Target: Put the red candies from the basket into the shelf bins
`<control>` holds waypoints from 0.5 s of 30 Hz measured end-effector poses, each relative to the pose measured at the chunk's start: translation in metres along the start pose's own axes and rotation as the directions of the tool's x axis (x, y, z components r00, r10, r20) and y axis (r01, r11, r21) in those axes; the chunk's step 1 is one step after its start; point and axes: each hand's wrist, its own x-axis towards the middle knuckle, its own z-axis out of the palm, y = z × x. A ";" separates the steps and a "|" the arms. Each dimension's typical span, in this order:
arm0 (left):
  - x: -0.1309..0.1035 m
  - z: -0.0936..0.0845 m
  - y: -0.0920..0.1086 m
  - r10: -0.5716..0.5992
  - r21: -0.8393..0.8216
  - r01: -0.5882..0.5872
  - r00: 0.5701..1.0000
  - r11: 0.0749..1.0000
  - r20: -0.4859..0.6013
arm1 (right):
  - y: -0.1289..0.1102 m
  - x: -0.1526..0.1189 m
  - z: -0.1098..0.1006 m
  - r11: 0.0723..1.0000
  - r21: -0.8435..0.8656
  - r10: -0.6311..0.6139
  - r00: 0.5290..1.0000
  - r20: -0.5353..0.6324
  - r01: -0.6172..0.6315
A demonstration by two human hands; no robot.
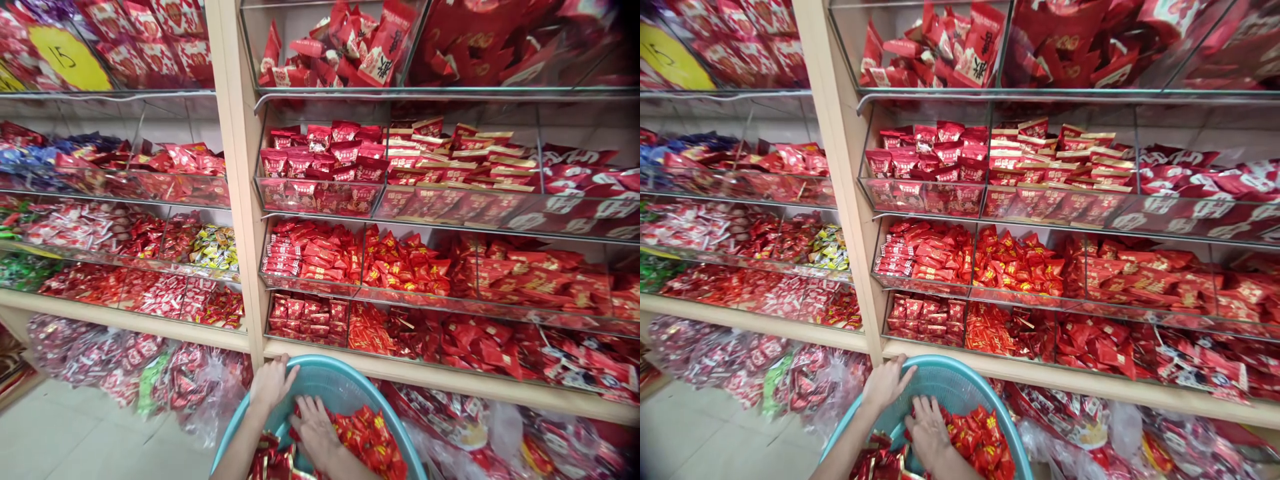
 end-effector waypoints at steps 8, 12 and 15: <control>0.001 0.002 -0.003 -0.002 -0.004 0.002 1.000 1.000 0.031 | -0.009 -0.031 -0.108 0.999 -0.018 -0.045 0.993 -0.104 0.044; 0.003 0.007 -0.005 0.001 -0.002 -0.001 1.000 1.000 0.021 | -0.022 -0.053 -0.209 0.983 -0.119 -0.180 0.875 -0.449 0.141; 0.003 0.010 -0.006 -0.004 0.011 0.004 1.000 1.000 0.005 | -0.019 -0.059 -0.276 0.969 -0.214 -0.238 0.725 -0.646 0.127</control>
